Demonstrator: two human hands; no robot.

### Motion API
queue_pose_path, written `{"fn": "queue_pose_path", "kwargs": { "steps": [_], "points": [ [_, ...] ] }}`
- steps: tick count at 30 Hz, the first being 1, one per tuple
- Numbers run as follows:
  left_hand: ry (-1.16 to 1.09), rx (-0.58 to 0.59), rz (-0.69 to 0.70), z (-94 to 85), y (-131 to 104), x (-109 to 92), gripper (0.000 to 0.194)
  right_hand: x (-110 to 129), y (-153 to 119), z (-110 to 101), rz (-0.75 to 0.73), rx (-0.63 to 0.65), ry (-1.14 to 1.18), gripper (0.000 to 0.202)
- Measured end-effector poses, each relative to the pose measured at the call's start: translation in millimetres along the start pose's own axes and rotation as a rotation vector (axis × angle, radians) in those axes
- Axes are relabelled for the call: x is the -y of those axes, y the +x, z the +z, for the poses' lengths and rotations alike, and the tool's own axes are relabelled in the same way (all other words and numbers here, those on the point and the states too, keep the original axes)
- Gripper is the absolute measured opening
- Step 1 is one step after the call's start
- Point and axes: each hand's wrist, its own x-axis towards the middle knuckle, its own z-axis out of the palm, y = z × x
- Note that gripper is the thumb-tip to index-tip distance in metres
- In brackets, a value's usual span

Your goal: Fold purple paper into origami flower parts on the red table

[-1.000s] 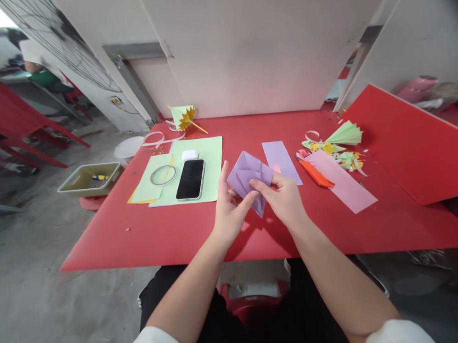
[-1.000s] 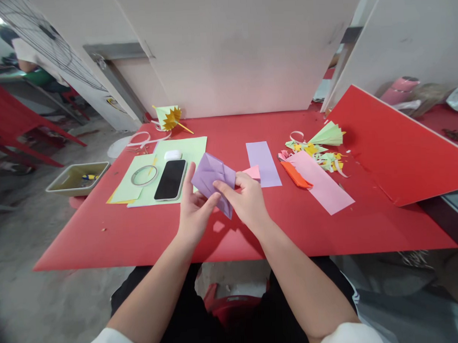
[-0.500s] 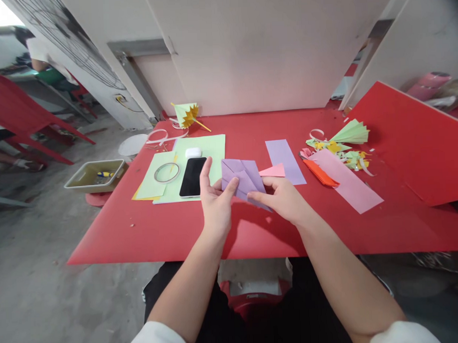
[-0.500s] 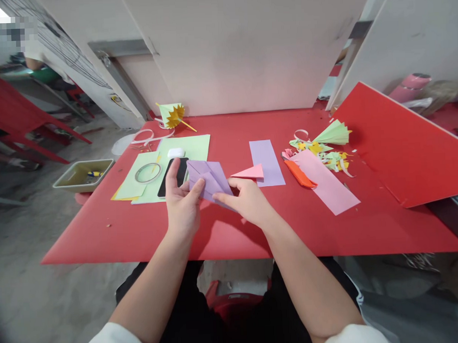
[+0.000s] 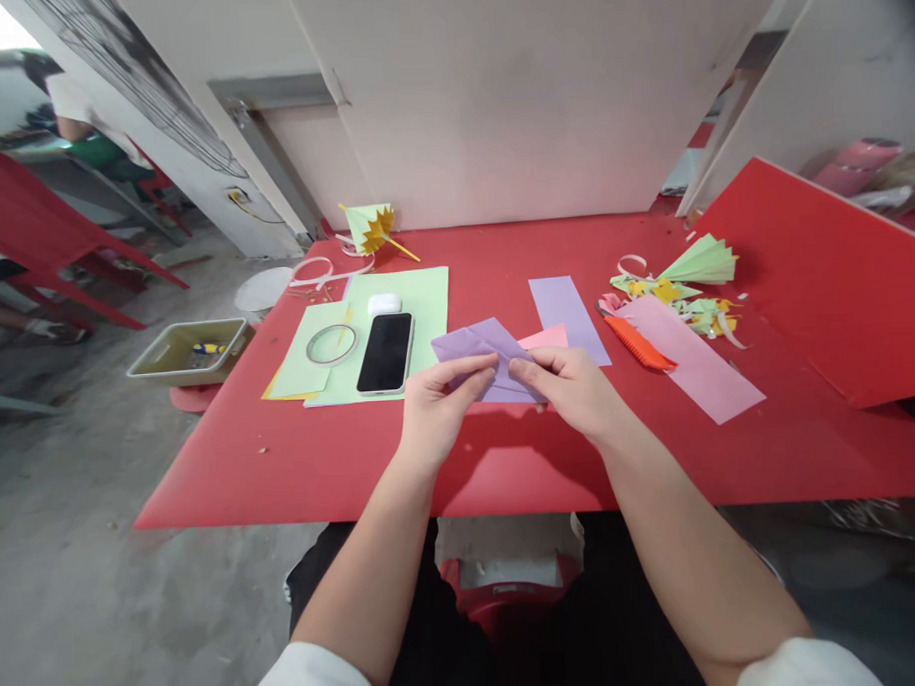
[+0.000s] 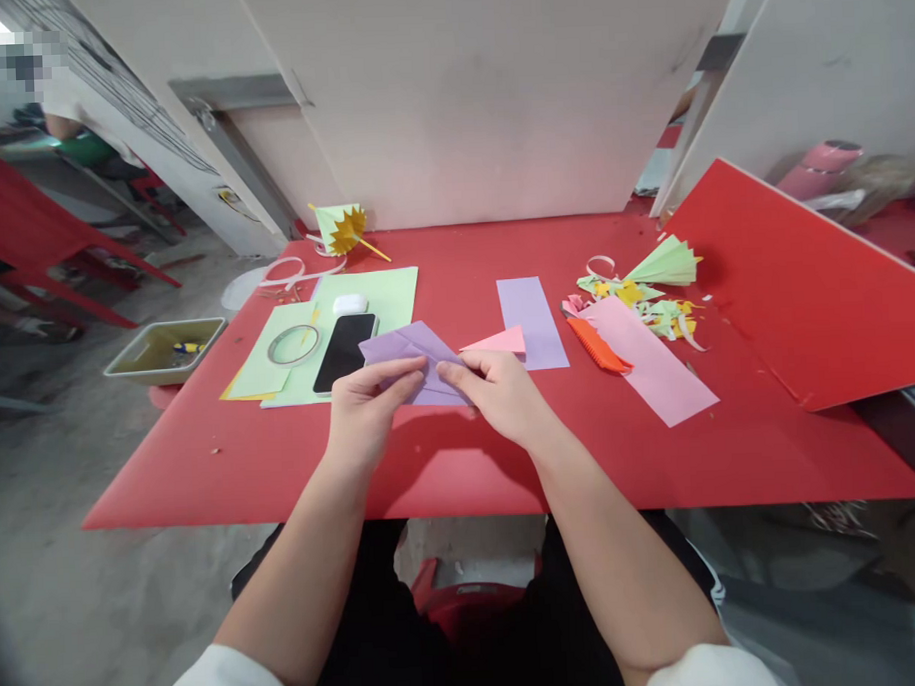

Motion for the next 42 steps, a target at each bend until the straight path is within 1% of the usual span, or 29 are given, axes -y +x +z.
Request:
{"fn": "queue_pose_path", "kwargs": {
  "steps": [4,8,10,13,15,20,24,27,32,35,36,38,40,42],
  "points": [
    [0.002,0.001,-0.003,0.0,0,1,0.016,1,0,1,-0.005,-0.002,0.001,0.037],
    [0.07,0.027,0.037,-3.1,0,-1,0.018,0,0,1,-0.027,-0.016,-0.07,0.038],
    [0.112,0.043,0.06,-4.8,0,-3,0.019,1,-1,1,-0.027,-0.02,-0.102,0.035],
    [0.147,0.04,0.081,-6.1,0,-3,0.019,3,-2,2,0.0,-0.021,-0.064,0.025],
    [0.151,0.028,0.083,-6.0,0,-4,0.02,5,-2,1,0.019,-0.011,-0.018,0.024],
    [0.197,0.037,0.062,-5.9,-2,-9,0.024,4,-1,0,0.022,-0.013,-0.002,0.027],
    [0.218,0.064,0.035,-8.0,-3,-11,0.026,2,-2,-1,0.016,0.026,0.009,0.029],
    [0.216,0.074,0.035,-9.8,-2,-10,0.034,4,-2,-2,0.006,0.029,0.017,0.028],
    [0.196,0.105,0.087,-13.9,1,-11,0.052,7,-5,-2,0.011,0.044,-0.03,0.027],
    [0.175,0.123,0.05,-15.8,2,-14,0.061,7,-6,-2,0.02,0.03,-0.107,0.025],
    [0.167,0.115,0.035,-16.0,2,-14,0.061,8,-6,-2,0.024,0.033,-0.124,0.024],
    [0.157,0.067,0.015,-15.6,3,-15,0.053,11,-7,-3,0.022,0.032,-0.132,0.021],
    [0.139,-0.017,0.016,-14.6,2,-14,0.04,15,-8,-6,0.021,0.024,-0.119,0.02],
    [0.094,-0.093,0.02,-13.5,2,-13,0.032,21,-9,-9,0.038,0.009,-0.08,0.022]
  ]
}}
